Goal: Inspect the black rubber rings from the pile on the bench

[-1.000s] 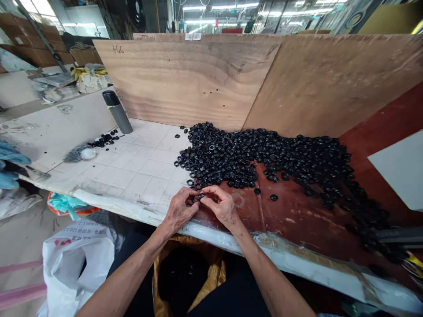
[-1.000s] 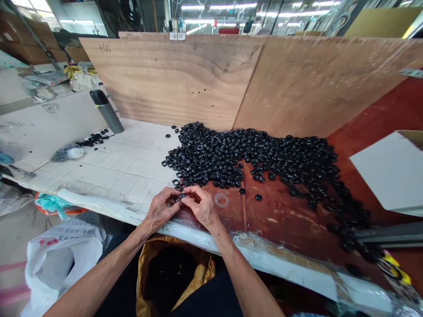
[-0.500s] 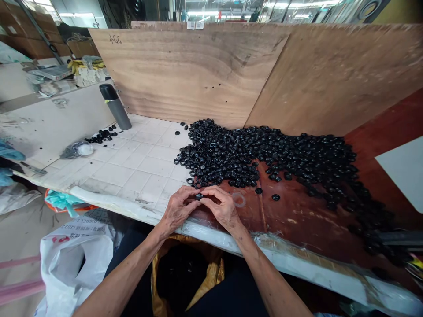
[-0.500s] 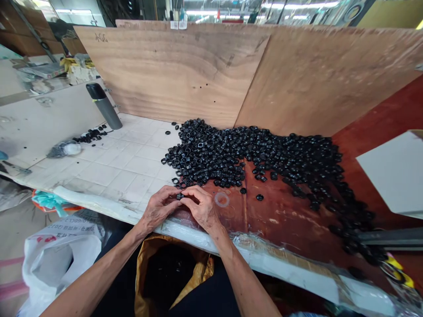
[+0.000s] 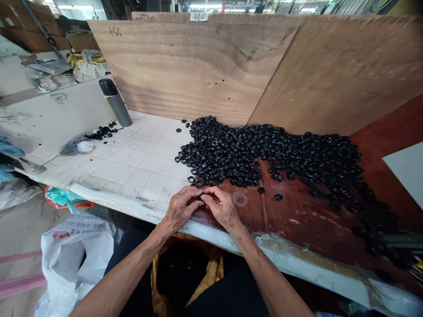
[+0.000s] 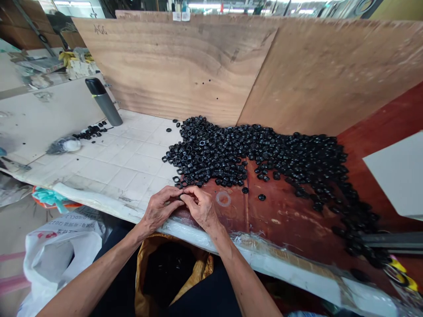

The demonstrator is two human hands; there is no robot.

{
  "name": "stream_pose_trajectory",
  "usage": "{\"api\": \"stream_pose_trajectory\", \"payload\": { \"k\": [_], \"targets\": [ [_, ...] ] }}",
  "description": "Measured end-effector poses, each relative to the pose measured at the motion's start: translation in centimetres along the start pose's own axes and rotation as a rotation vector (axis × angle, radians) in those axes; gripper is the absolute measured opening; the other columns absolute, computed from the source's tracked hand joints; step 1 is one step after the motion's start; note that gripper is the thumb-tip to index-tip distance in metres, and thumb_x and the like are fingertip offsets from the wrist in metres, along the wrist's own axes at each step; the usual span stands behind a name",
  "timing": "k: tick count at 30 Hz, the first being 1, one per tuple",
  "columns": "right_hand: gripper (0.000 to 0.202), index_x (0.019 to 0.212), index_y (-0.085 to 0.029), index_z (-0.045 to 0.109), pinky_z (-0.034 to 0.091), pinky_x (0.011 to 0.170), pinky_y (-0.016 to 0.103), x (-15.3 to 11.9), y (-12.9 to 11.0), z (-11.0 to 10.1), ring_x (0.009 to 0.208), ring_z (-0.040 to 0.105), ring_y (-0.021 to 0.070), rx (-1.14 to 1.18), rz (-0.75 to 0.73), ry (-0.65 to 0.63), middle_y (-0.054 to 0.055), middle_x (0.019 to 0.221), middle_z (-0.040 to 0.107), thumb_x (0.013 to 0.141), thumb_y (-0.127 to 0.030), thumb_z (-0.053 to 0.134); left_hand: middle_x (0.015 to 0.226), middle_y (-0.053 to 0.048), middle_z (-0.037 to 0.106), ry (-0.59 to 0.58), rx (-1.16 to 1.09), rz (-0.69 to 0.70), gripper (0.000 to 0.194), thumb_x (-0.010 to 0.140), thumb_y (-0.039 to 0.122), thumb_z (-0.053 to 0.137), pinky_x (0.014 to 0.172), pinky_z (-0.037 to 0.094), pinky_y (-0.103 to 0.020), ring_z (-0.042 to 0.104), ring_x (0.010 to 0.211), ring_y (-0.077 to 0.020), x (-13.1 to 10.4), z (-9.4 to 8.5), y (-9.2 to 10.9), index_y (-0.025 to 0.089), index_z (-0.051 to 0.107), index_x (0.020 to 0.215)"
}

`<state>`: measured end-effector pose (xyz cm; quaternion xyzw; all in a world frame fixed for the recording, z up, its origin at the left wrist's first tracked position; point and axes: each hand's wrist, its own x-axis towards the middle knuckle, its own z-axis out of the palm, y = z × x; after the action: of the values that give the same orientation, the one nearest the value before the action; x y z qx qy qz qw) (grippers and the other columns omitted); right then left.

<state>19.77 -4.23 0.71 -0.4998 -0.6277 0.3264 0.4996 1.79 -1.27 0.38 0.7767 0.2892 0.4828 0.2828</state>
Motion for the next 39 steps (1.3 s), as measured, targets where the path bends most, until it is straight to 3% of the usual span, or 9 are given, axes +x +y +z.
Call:
{"api": "stream_pose_trajectory", "payload": {
  "k": [6,10,16,23,26,29,33,36,39],
  "targets": [
    [0.021,0.104,-0.018,0.07,0.054,0.057,0.024,0.0,-0.2,-0.2,0.059,0.067,0.0158,0.131,0.076,-0.049,0.0,0.07,0.068,0.09,-0.033,0.065,0.107,-0.008,0.073,0.028,-0.042,-0.079,0.024,0.09,0.021,0.074,0.088,0.06,-0.033,0.071,0.101,-0.0193,-0.1,-0.1,0.0,0.022,0.072,0.113],
    [0.02,0.088,-0.019,0.069,0.044,0.05,0.022,0.0,-0.8,-0.2,0.05,0.058,0.0129,-0.006,0.066,-0.071,-0.002,0.059,0.062,0.095,-0.034,0.058,0.11,-0.008,0.071,0.015,0.009,-0.001,0.025,0.091,0.017,0.072,0.091,0.06,-0.034,0.07,0.105,-0.019,-0.3,-0.1,-0.2,0.022,0.071,0.115],
    [0.046,0.064,-0.02,0.057,0.039,0.054,0.023,0.3,-0.6,0.2,0.053,0.053,0.0129,-0.163,0.025,-0.083,-0.001,0.056,0.057,0.104,-0.037,0.043,0.109,-0.008,0.07,-0.018,0.039,0.02,0.02,0.092,0.018,0.069,0.09,0.06,-0.033,0.07,0.102,-0.0185,-0.1,-0.2,0.1,0.021,0.071,0.113],
    [0.023,0.112,-0.019,0.066,0.049,0.061,0.024,-0.1,-0.6,0.4,0.065,0.064,0.0161,-0.076,-0.069,0.026,0.004,0.084,0.071,0.097,-0.033,0.057,0.107,-0.007,0.072,0.014,-0.079,-0.108,0.019,0.092,0.025,0.071,0.088,0.059,-0.033,0.071,0.099,-0.0186,0.1,-0.2,0.0,0.021,0.072,0.11],
    [0.022,0.089,-0.019,0.07,0.046,0.061,0.026,0.0,-0.4,0.4,0.061,0.06,0.0154,-0.142,-0.123,0.022,0.003,0.073,0.067,0.099,-0.031,0.054,0.106,-0.007,0.072,0.021,-0.086,-0.123,0.019,0.09,0.026,0.073,0.088,0.059,-0.033,0.071,0.099,-0.0189,0.0,-0.2,-0.1,0.021,0.072,0.108],
    [0.044,0.062,-0.02,0.058,0.04,0.055,0.026,0.1,-0.1,0.5,0.051,0.05,0.0136,-0.216,-0.107,0.059,-0.001,0.053,0.053,0.102,-0.036,0.049,0.106,-0.007,0.071,0.007,-0.079,-0.103,0.02,0.09,0.027,0.074,0.088,0.059,-0.034,0.071,0.1,-0.0195,0.1,-0.3,-0.2,0.021,0.072,0.109],
    [0.036,0.077,-0.019,0.065,0.039,0.054,0.024,-0.1,-0.5,0.3,0.051,0.051,0.0127,-0.13,-0.033,0.009,-0.002,0.058,0.057,0.102,-0.039,0.049,0.106,-0.007,0.071,0.033,-0.103,-0.133,0.02,0.09,0.027,0.073,0.087,0.059,-0.033,0.071,0.1,-0.0193,0.1,-0.3,-0.2,0.021,0.072,0.109],
    [0.043,0.064,-0.019,0.059,0.038,0.054,0.025,-0.2,-0.9,0.1,0.051,0.05,0.0124,-0.121,-0.02,-0.02,-0.002,0.055,0.054,0.101,-0.041,0.051,0.106,-0.007,0.071,0.044,-0.111,-0.152,0.019,0.09,0.028,0.073,0.087,0.06,-0.033,0.071,0.1,-0.0192,0.1,-0.2,-0.2,0.021,0.072,0.108],
    [0.028,0.077,-0.019,0.065,0.04,0.053,0.024,-0.1,-1.2,0.0,0.053,0.051,0.0121,-0.067,-0.023,0.007,-0.002,0.062,0.058,0.095,-0.039,0.058,0.106,-0.007,0.072,0.037,-0.132,-0.164,0.02,0.09,0.028,0.073,0.086,0.06,-0.033,0.071,0.099,-0.019,0.0,-0.2,-0.4,0.021,0.072,0.108]
  ]
}}
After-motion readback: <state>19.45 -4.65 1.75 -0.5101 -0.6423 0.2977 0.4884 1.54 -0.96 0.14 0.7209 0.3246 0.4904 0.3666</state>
